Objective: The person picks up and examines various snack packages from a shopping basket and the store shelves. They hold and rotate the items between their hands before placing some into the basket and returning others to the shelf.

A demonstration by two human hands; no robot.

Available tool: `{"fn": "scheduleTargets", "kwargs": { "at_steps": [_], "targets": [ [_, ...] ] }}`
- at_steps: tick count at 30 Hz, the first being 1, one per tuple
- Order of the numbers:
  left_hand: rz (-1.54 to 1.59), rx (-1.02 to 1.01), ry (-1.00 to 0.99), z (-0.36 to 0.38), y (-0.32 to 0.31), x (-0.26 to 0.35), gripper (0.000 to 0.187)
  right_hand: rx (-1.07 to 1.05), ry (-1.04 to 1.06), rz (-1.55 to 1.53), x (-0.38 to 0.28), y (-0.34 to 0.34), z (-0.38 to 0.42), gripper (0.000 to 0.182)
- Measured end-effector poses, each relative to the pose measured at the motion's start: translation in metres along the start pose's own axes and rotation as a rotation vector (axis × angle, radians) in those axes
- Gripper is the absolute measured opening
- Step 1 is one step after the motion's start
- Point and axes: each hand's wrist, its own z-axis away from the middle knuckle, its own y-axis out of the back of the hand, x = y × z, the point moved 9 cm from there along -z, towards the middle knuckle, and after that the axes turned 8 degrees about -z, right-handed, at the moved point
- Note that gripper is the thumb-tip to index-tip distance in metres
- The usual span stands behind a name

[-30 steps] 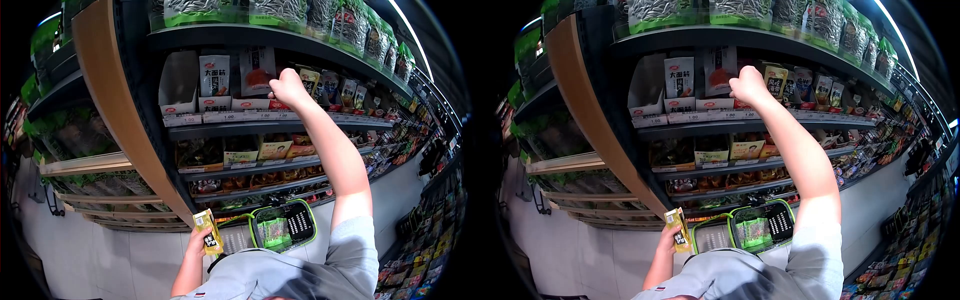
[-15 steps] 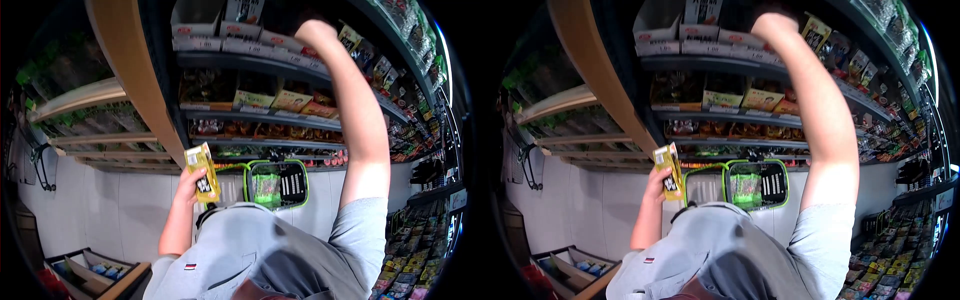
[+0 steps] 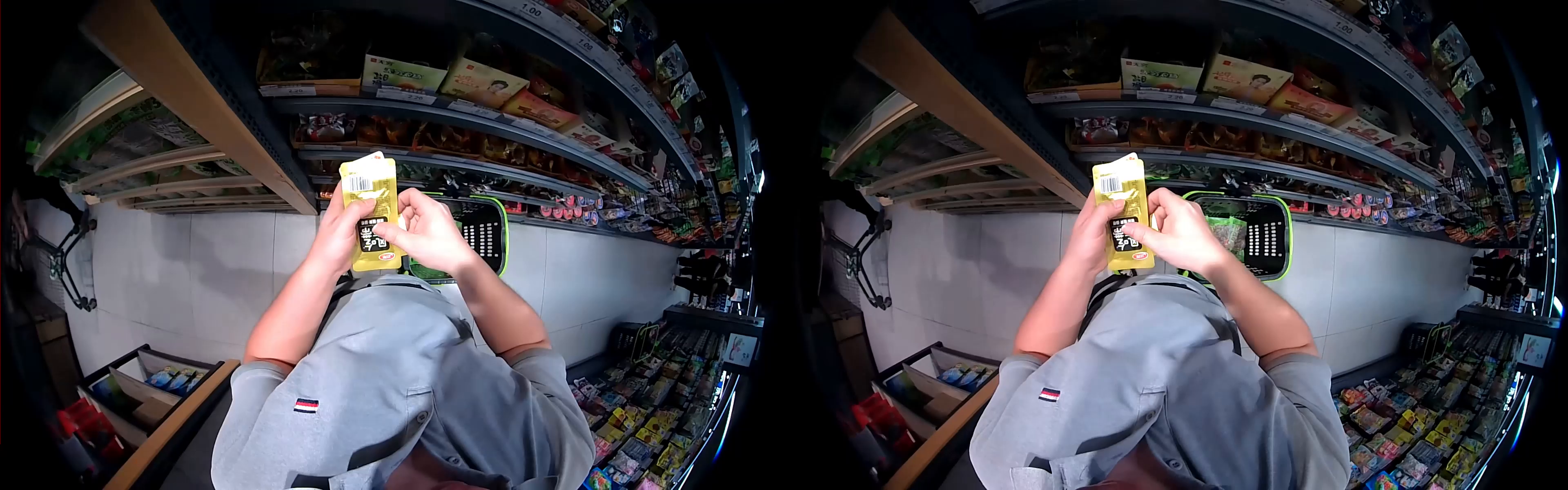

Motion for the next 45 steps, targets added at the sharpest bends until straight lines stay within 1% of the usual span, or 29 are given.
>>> {"fn": "scheduleTargets", "kwargs": {
  "at_steps": [2, 3, 4, 5, 7, 8, 9, 10, 11, 12, 13, 15, 19, 21, 22, 23, 25, 26, 28, 33, 35, 36, 37, 39, 40, 41, 43, 44, 45],
  "targets": [
    [0.039, -0.006, 0.074, 0.001, -0.017, -0.018, 0.038, -0.005, -0.122, 0.117, 0.013, 0.014, 0.01, 0.022],
    [0.089, -0.005, 0.134, 0.002, -0.025, -0.028, 0.038, 0.001, -0.124, 0.107, 0.018, 0.021, 0.013, 0.022],
    [0.082, -0.045, 0.131, 0.0, -0.034, -0.032, 0.045, 0.016, -0.121, -0.014, 0.026, 0.027, 0.017, 0.023],
    [0.074, -0.045, 0.134, 0.0, -0.039, -0.032, 0.045, 0.029, -0.116, -0.133, 0.035, 0.032, 0.019, 0.024],
    [0.254, -0.14, 0.19, 0.003, -0.058, -0.033, 0.053, 0.058, -0.057, -0.185, 0.059, 0.037, 0.02, 0.02],
    [0.253, -0.172, 0.212, 0.004, -0.061, -0.037, 0.06, 0.07, -0.006, -0.326, 0.066, 0.039, 0.019, 0.02],
    [0.246, -0.167, 0.212, 0.003, -0.063, -0.04, 0.06, 0.081, 0.044, -0.467, 0.071, 0.043, 0.019, 0.021],
    [0.24, -0.101, 0.252, 0.002, -0.061, -0.049, 0.059, 0.052, -0.066, -0.506, 0.066, 0.046, 0.025, 0.02],
    [0.234, -0.036, 0.291, 0.001, -0.056, -0.058, 0.058, 0.048, -0.063, -0.512, 0.065, 0.051, 0.027, 0.02],
    [0.202, -0.037, 0.284, -0.001, -0.046, -0.073, 0.05, 0.062, -0.091, -0.62, 0.067, 0.056, 0.029, 0.02],
    [0.086, 0.039, 0.211, -0.002, -0.043, -0.065, 0.039, 0.078, -0.119, -0.726, 0.07, 0.058, 0.031, 0.019],
    [0.068, 0.101, 0.138, -0.003, -0.04, -0.061, 0.035, 0.174, 0.016, -0.647, 0.063, 0.079, 0.03, 0.018],
    [0.015, 0.227, 0.085, -0.001, -0.031, -0.048, 0.031, 0.384, 0.21, -0.467, 0.029, 0.128, 0.045, 0.016],
    [-0.032, 0.222, 0.079, 0.0, -0.036, -0.04, 0.03, 0.407, 0.312, -0.471, 0.014, 0.138, 0.051, 0.015],
    [-0.041, 0.174, 0.092, -0.001, -0.039, -0.042, 0.029, 0.372, 0.379, -0.532, 0.011, 0.139, 0.053, 0.011],
    [-0.049, 0.127, 0.104, -0.002, -0.042, -0.043, 0.028, 0.374, 0.38, -0.533, 0.014, 0.139, 0.053, 0.011],
    [-0.096, 0.069, 0.116, -0.003, -0.047, -0.042, 0.026, 0.256, 0.619, -0.357, -0.008, 0.128, 0.06, 0.014],
    [-0.105, 0.0, 0.141, -0.003, -0.054, -0.044, 0.025, 0.233, 0.62, -0.29, -0.015, 0.125, 0.065, 0.021],
    [-0.11, -0.104, 0.168, -0.003, -0.067, -0.046, 0.03, 0.191, 0.693, -0.164, -0.028, 0.122, 0.072, 0.02],
    [-0.134, -0.165, 0.156, 0.003, -0.077, -0.039, 0.042, 0.09, 0.725, -0.059, -0.039, 0.118, 0.076, 0.017],
    [-0.115, -0.392, 0.106, 0.014, -0.103, -0.024, 0.039, 0.159, 0.726, -0.012, -0.04, 0.117, 0.076, 0.018],
    [-0.275, -0.356, 0.073, 0.015, -0.107, -0.018, 0.035, 0.163, 0.722, 0.019, -0.043, 0.115, 0.078, 0.02],
    [-0.275, -0.359, 0.071, 0.017, -0.108, -0.015, 0.035, 0.165, 0.723, 0.021, -0.044, 0.112, 0.079, 0.02],
    [-0.464, -0.305, 0.141, 0.017, -0.1, -0.019, 0.035, 0.198, 0.691, 0.011, -0.041, 0.109, 0.077, 0.026],
    [-0.429, -0.289, 0.058, 0.015, -0.103, -0.016, 0.034, 0.27, 0.745, 0.053, -0.043, 0.111, 0.079, 0.036],
    [-0.427, -0.289, 0.053, 0.016, -0.102, -0.014, 0.034, 0.269, 0.749, 0.057, -0.044, 0.105, 0.078, 0.036],
    [-0.432, -0.253, 0.093, 0.017, -0.098, -0.013, 0.034, 0.311, 0.728, -0.285, -0.037, 0.11, 0.076, 0.051],
    [-0.431, -0.254, 0.09, 0.017, -0.098, -0.014, 0.034, 0.239, 0.686, -0.249, -0.033, 0.108, 0.074, 0.062],
    [-0.431, -0.244, 0.086, 0.017, -0.096, -0.014, 0.034, 0.238, 0.688, -0.247, -0.034, 0.107, 0.075, 0.062]
  ]
}}
